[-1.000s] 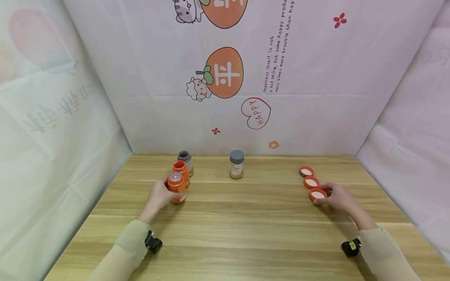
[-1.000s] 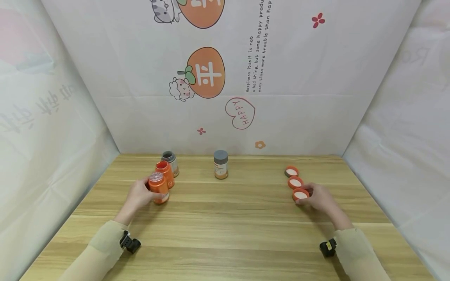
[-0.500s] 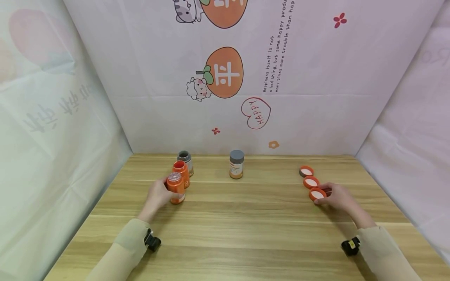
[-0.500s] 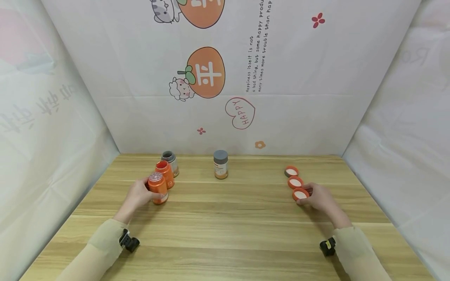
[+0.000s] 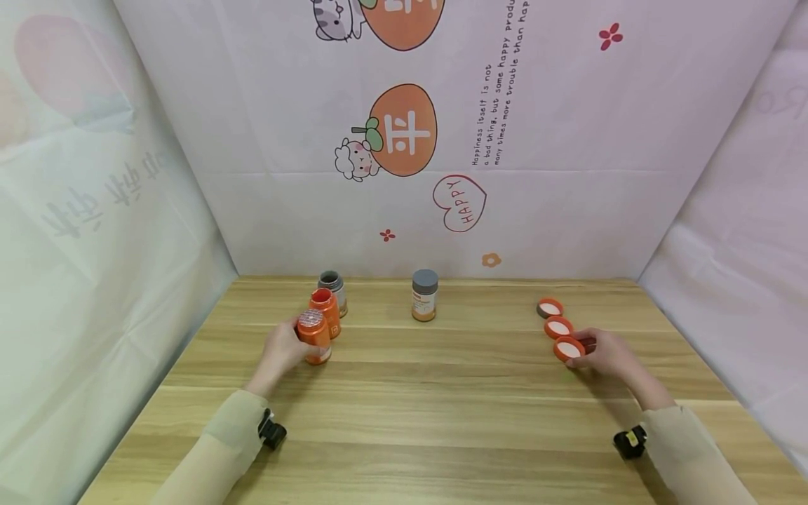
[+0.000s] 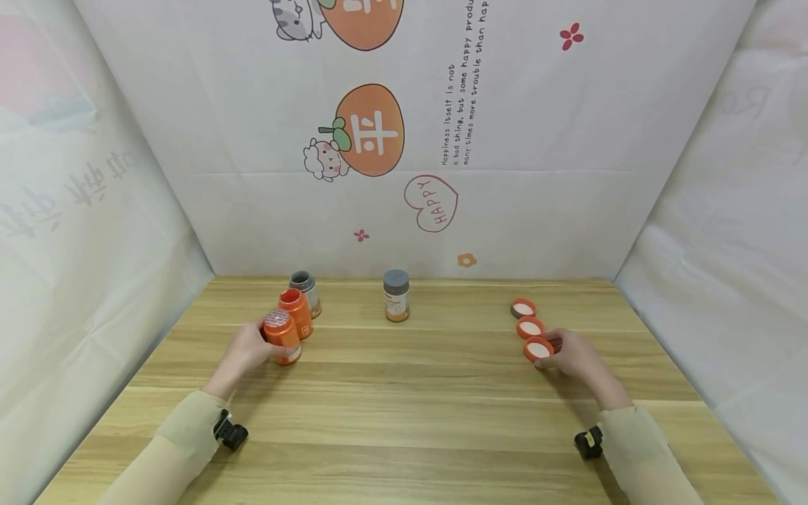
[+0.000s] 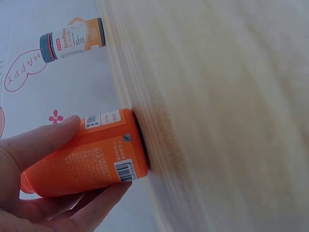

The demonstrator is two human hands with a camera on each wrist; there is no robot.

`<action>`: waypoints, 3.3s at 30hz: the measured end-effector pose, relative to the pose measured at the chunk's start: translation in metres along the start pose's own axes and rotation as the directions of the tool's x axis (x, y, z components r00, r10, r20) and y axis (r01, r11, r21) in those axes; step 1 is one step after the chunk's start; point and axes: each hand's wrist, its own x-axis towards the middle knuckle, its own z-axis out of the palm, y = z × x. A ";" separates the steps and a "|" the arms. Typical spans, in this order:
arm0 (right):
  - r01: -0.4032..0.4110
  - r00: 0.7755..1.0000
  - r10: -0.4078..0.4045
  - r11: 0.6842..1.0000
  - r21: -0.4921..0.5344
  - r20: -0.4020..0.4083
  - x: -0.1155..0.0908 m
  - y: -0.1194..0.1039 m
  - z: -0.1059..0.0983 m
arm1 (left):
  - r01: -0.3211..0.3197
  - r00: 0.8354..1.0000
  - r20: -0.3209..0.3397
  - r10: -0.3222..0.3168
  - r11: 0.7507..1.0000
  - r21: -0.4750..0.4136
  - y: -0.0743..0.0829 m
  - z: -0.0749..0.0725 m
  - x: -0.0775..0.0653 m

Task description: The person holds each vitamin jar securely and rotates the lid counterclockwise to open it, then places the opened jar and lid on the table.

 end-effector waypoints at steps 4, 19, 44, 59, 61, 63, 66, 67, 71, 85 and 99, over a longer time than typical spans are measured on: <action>0.004 1.000 -0.004 1.000 0.013 0.007 0.000 0.000 -0.002 | 0.008 1.000 0.017 -0.008 1.000 0.016 0.000 0.000 0.000; 0.004 1.000 -0.004 1.000 0.020 0.010 -0.001 0.000 -0.001 | 0.028 0.999 0.039 -0.029 0.999 0.021 0.002 0.001 0.001; 0.030 1.000 -0.030 0.999 0.037 -0.001 -0.006 0.002 -0.003 | 0.013 0.998 0.067 -0.012 1.000 -0.010 0.000 -0.003 -0.003; -0.071 0.997 0.071 0.997 -0.007 0.038 -0.021 0.002 -0.014 | 0.002 1.000 0.030 -0.002 1.000 0.009 -0.004 -0.010 -0.018; -0.091 0.995 0.092 0.996 -0.020 0.046 -0.023 0.000 -0.015 | 0.007 0.999 0.031 -0.007 1.000 0.018 -0.006 -0.011 -0.020; -0.100 0.994 0.102 0.994 -0.041 0.049 -0.026 -0.001 -0.017 | 0.008 0.999 0.032 -0.009 1.000 0.030 -0.007 -0.012 -0.022; -0.110 0.992 0.114 0.991 -0.073 0.052 -0.028 -0.003 -0.018 | 0.005 0.999 0.032 -0.006 0.999 0.046 -0.006 -0.013 -0.024; -0.109 0.992 0.113 0.990 -0.085 0.051 -0.029 -0.003 -0.018 | 0.000 0.999 0.033 -0.002 0.999 0.048 -0.006 -0.013 -0.025; -0.093 0.994 0.100 0.989 -0.114 0.051 -0.032 -0.003 -0.017 | -0.011 0.999 0.036 0.009 0.999 0.042 -0.004 -0.013 -0.030; -0.036 0.998 0.043 0.991 -0.130 0.055 -0.037 -0.019 -0.008 | -0.085 0.994 0.075 0.081 0.995 0.043 0.005 -0.004 -0.039; 0.015 0.999 -0.011 0.991 -0.132 0.035 -0.033 -0.038 0.010 | -0.132 0.988 0.096 0.123 0.987 0.092 0.023 0.017 -0.038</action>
